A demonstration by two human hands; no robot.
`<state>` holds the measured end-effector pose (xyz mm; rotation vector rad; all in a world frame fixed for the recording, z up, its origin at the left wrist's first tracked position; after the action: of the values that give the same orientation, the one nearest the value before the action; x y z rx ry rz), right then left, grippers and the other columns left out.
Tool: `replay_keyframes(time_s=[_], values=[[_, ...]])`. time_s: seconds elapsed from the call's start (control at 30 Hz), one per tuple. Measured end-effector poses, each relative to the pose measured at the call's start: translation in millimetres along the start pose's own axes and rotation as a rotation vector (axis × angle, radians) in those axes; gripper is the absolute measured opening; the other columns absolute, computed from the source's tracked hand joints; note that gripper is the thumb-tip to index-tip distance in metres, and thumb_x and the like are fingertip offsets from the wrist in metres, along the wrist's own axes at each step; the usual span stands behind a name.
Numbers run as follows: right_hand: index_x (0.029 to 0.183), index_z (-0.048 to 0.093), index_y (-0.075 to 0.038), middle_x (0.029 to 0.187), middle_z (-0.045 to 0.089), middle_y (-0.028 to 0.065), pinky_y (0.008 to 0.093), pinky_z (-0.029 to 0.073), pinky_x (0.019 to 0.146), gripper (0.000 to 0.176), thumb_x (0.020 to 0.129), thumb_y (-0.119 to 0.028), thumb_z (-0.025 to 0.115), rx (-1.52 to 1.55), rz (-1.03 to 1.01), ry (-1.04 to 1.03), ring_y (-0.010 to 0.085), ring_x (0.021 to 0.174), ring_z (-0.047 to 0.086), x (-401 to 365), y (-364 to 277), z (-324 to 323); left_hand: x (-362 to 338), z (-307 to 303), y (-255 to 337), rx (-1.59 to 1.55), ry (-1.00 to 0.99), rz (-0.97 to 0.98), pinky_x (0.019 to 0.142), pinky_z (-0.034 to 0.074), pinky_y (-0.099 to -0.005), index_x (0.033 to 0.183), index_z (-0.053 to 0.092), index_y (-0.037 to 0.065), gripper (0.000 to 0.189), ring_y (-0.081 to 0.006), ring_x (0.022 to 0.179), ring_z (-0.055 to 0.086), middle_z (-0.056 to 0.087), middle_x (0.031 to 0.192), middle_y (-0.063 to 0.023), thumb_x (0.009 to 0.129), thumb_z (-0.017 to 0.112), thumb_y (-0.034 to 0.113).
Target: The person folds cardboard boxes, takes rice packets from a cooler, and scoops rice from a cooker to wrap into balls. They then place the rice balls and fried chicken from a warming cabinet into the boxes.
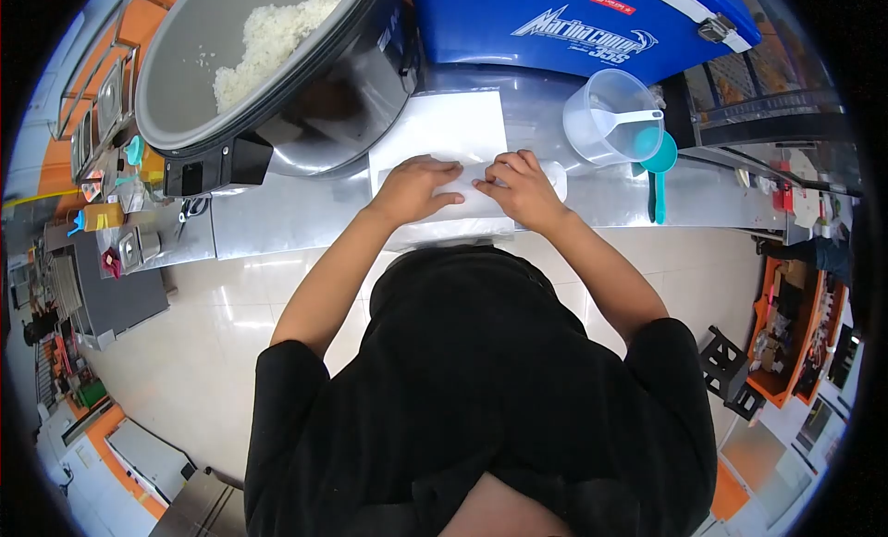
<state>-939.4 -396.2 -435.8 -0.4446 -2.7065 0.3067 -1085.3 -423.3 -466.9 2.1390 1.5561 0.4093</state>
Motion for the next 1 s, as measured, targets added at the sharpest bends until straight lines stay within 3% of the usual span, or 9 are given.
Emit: replay_keyframes(time_s=[0.2, 0.5, 0.7, 0.8, 0.9, 1.0], values=[[0.097, 0.07, -0.009, 0.101, 0.061, 0.003, 0.0419, 0.041, 0.09, 0.02, 0.079, -0.014, 0.063, -0.025, 0.004, 0.075, 0.0225, 0.105, 0.054, -14.0, -5.4, 2.2, -5.9, 0.4, 7.8, 0.016, 0.135, 0.094, 0.103, 0.048, -0.0399, 0.114, 0.071, 0.01, 0.036, -0.0247, 0.111, 0.064, 0.068, 0.121, -0.0071, 0.088, 0.07, 0.034], [0.115, 0.063, -0.003, 0.122, 0.062, 0.0103, 0.0442, 0.043, 0.101, 0.036, 0.084, -0.02, 0.068, -0.028, 0.009, 0.07, 0.0266, 0.119, 0.057, -36.3, -27.7, 11.2, -23.9, 4.8, 25.6, 0.145, 0.287, 0.235, 0.1, 0.051, -0.0384, 0.113, 0.07, 0.006, 0.036, -0.0244, 0.116, 0.063, 0.067, 0.123, -0.0081, 0.085, 0.072, 0.029], [0.115, 0.063, -0.004, 0.112, 0.065, 0.0112, 0.042, 0.048, 0.092, 0.035, 0.082, -0.013, 0.067, 0.064, 0.063, 0.098, 0.0273, 0.102, 0.063, -51.2, -19.5, 19.4, -29.8, -0.5, 34.7, 0.123, 0.254, 0.214, 0.103, 0.049, -0.0397, 0.116, 0.068, 0.003, 0.044, -0.0254, 0.121, 0.061, 0.065, 0.128, -0.0097, 0.083, 0.074, 0.031], [0.111, 0.065, -0.005, 0.101, 0.065, 0.009, 0.042, 0.049, 0.086, 0.031, 0.081, -0.009, 0.066, 0.101, 0.242, -0.008, 0.028, 0.095, 0.063, -65.9, -0.9, 33.1, -30.1, 2.0, 33.1, 0.133, 0.256, 0.198, 0.105, 0.047, -0.0404, 0.116, 0.068, 0.003, 0.044, -0.0259, 0.122, 0.06, 0.064, 0.129, -0.0098, 0.083, 0.074, 0.031], [0.104, 0.065, -0.006, 0.094, 0.064, 0.0077, 0.0415, 0.05, 0.08, 0.024, 0.08, -0.007, 0.065, 0.188, 0.106, 0.121, 0.0292, 0.088, 0.062, -61.4, -2.0, 22.4, -30.0, 4.5, 32.6, 0.117, 0.235, 0.173, 0.109, 0.044, -0.0394, 0.118, 0.067, 0.004, 0.043, -0.0245, 0.125, 0.057, 0.062, 0.132, -0.008, 0.084, 0.072, 0.029], [0.098, 0.065, -0.007, 0.091, 0.065, 0.0086, 0.0417, 0.05, 0.078, 0.017, 0.081, -0.007, 0.064, 0.328, 0.119, 0.152, 0.0308, 0.086, 0.062, -48.4, -3.2, 13.6, -29.9, 4.0, 30.2, 0.106, 0.231, 0.143, 0.109, 0.044, -0.0396, 0.118, 0.067, 0.005, 0.043, -0.0244, 0.125, 0.057, 0.061, 0.133, -0.0077, 0.083, 0.073, 0.028]])
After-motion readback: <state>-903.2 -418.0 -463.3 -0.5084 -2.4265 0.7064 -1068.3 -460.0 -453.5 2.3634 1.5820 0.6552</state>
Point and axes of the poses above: each hand's wrist, its own x-axis towards the middle knuckle, its own z-axis out of the palm, y = z × x, the point moved 8 cm from there along x, towards the middle knuckle
